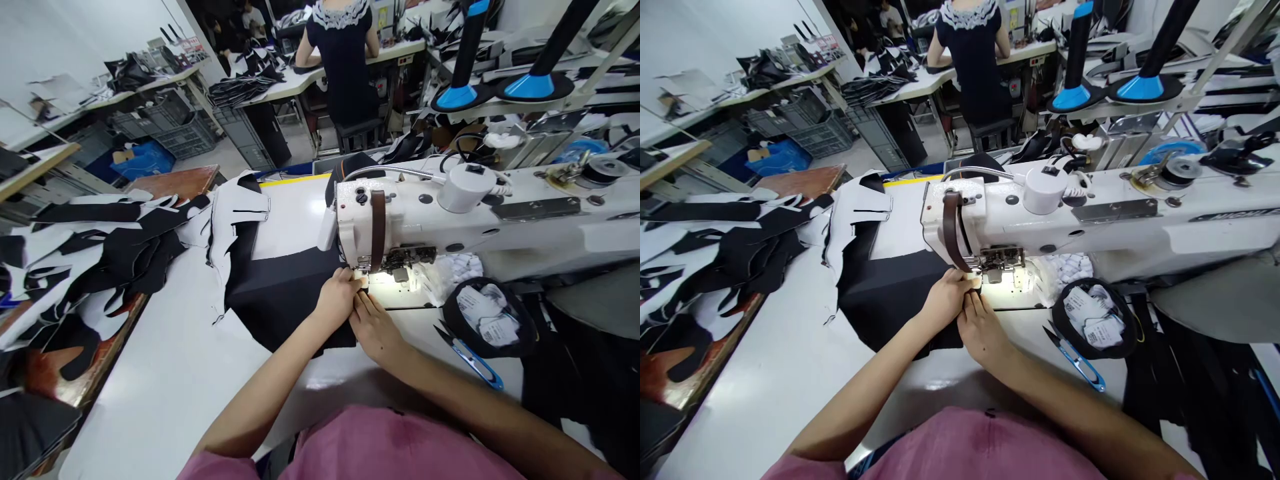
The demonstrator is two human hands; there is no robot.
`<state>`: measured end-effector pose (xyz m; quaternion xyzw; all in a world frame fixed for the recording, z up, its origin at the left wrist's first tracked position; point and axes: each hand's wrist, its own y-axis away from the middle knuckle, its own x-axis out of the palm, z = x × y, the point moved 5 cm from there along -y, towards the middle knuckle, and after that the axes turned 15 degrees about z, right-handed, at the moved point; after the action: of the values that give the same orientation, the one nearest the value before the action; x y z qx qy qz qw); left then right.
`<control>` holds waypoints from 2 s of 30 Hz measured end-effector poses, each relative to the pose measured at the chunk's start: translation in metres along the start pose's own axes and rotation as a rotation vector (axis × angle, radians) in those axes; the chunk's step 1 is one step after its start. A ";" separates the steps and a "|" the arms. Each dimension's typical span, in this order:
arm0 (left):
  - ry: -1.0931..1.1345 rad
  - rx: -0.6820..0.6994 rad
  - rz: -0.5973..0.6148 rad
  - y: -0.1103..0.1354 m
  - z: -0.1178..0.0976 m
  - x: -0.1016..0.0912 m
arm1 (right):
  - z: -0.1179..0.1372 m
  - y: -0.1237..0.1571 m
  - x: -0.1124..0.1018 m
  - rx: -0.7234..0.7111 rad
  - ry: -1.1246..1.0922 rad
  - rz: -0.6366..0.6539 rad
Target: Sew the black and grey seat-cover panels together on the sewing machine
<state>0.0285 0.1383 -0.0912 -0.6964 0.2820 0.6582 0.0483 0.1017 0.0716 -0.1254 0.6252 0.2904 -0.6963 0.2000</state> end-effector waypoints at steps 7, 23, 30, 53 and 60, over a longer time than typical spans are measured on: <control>0.087 0.024 -0.096 -0.017 0.013 0.000 | -0.014 -0.010 0.009 0.001 -0.040 -0.009; 0.152 0.426 -0.374 -0.006 0.036 -0.002 | 0.011 0.010 0.004 -0.143 -0.097 0.013; -0.075 0.410 -0.248 -0.008 0.016 -0.004 | 0.009 0.007 0.010 -0.127 -0.124 0.079; 0.299 0.338 -0.308 -0.016 0.040 -0.003 | 0.004 -0.005 0.003 -0.116 -0.196 0.144; 0.060 0.415 -0.208 -0.026 0.036 -0.007 | 0.001 -0.005 0.005 -0.089 -0.220 0.164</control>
<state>0.0085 0.1780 -0.0968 -0.7162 0.3392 0.5565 0.2498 0.0966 0.0749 -0.1291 0.5571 0.2452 -0.7284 0.3146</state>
